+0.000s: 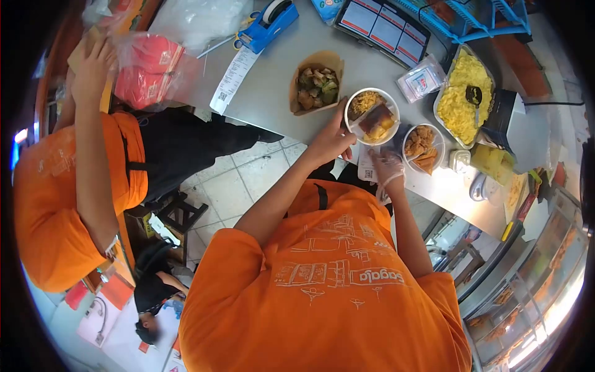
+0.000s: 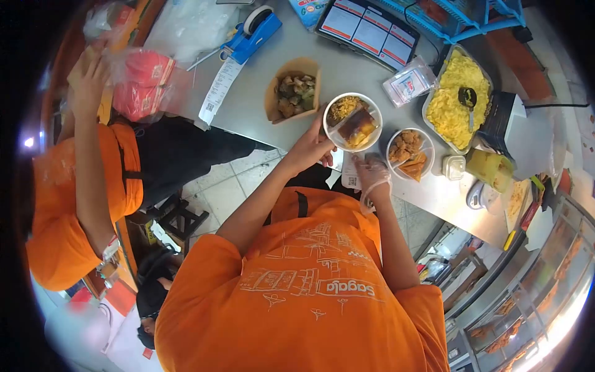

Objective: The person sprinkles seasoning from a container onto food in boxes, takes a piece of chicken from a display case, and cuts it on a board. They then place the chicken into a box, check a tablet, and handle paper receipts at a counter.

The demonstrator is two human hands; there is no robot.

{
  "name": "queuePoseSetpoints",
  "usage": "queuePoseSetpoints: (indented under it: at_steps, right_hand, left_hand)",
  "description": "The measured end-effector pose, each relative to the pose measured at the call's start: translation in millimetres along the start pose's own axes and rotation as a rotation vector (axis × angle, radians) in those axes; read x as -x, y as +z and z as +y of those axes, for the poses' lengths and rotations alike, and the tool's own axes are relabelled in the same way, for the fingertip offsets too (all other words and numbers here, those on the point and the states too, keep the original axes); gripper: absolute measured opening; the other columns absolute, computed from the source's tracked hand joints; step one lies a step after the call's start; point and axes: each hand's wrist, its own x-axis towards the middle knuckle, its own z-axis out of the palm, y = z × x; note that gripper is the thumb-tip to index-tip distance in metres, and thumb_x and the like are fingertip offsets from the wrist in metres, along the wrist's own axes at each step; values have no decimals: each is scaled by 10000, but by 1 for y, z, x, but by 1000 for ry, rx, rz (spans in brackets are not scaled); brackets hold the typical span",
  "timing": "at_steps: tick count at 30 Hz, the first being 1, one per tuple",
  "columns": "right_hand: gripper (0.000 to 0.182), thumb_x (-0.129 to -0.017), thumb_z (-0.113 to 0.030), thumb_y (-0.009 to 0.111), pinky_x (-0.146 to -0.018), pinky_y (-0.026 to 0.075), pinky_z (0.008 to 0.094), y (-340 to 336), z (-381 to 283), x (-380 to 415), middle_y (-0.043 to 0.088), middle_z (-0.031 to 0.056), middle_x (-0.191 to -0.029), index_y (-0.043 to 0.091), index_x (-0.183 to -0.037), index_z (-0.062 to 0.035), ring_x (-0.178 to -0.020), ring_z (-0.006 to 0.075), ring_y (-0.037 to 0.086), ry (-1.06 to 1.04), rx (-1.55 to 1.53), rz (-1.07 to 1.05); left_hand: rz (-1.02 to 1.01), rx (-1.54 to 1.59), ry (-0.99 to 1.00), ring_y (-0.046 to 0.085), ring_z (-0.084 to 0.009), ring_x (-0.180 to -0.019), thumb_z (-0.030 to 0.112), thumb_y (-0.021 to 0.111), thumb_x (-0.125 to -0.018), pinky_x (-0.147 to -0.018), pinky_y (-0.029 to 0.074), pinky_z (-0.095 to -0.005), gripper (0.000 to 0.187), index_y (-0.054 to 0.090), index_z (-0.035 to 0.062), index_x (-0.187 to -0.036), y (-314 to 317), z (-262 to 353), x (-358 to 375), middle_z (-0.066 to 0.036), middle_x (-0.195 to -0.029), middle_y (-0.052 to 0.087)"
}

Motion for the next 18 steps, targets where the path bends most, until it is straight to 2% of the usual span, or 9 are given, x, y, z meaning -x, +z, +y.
queuePoseSetpoints:
  at_steps: [2,5,7,10,12,13,14,16,18]
  right_hand:
    - [381,-942,-390,586,-583,530,357,-27,-48,8,669,160,-726,674,-960,-20,-552,238,650,518,-443,-140]
    - [346,-946,-341,597,-457,475,303,-27,-23,26,645,96,-636,677,-939,-4,-441,157,581,345,-269,-24]
    - [321,-948,-304,586,-437,455,287,-35,-7,42,636,72,-621,679,-929,3,-450,134,575,442,-382,64]
    - [258,-941,-214,555,-417,418,270,-45,43,59,616,37,-588,686,-899,4,-454,91,539,559,-529,233]
    - [224,-931,-164,539,-417,399,262,-30,81,61,605,19,-585,682,-886,2,-459,81,518,359,-688,515]
    - [200,-922,-135,542,-431,394,253,-27,90,55,603,14,-610,666,-902,20,-471,77,506,337,-772,574]
    - [200,-922,-135,542,-431,394,253,-23,96,53,603,14,-610,666,-902,20,-471,77,506,345,-785,574]
    - [189,-920,-118,552,-445,398,258,-19,94,52,626,27,-668,650,-928,43,-487,79,509,371,-684,660]
    - [235,-922,-161,632,-672,520,281,2,119,57,705,73,-894,652,-1014,54,-775,122,643,356,-688,746]
  left_hand:
    - [-39,-55,-20,623,-180,-569,59,572,-874,-493,517,-286,1008,-147,215,-1563,-9,6,4,-160,-927,610]
    - [45,-99,2,642,-177,-629,15,533,-857,-543,529,-267,1053,-242,246,-1532,-27,7,5,-152,-944,616]
    - [104,-87,27,639,-172,-648,-1,534,-854,-558,530,-259,1058,-238,249,-1534,-39,9,6,-151,-948,618]
    - [169,-139,117,620,-145,-666,-7,543,-867,-594,520,-262,943,-40,180,-1584,-49,4,-9,-118,-935,621]
    - [158,-565,393,609,-132,-724,-31,525,-846,-653,510,-270,807,196,123,-1567,-49,-2,-28,-93,-922,611]
    - [184,-518,397,611,-178,-783,-20,548,-852,-715,508,-322,650,384,77,-1473,-37,16,-34,-90,-949,596]
    - [180,-533,391,611,-178,-783,-20,548,-852,-715,508,-322,650,384,77,-1473,-32,21,-46,-90,-949,596]
    - [266,-848,657,598,-249,-872,15,583,-873,-782,501,-363,582,412,64,-1427,-32,33,-78,-102,-1008,581]
    - [266,-852,661,555,-323,-1013,51,607,-889,-857,474,-426,528,438,48,-1389,-38,45,-106,-165,-1080,553]
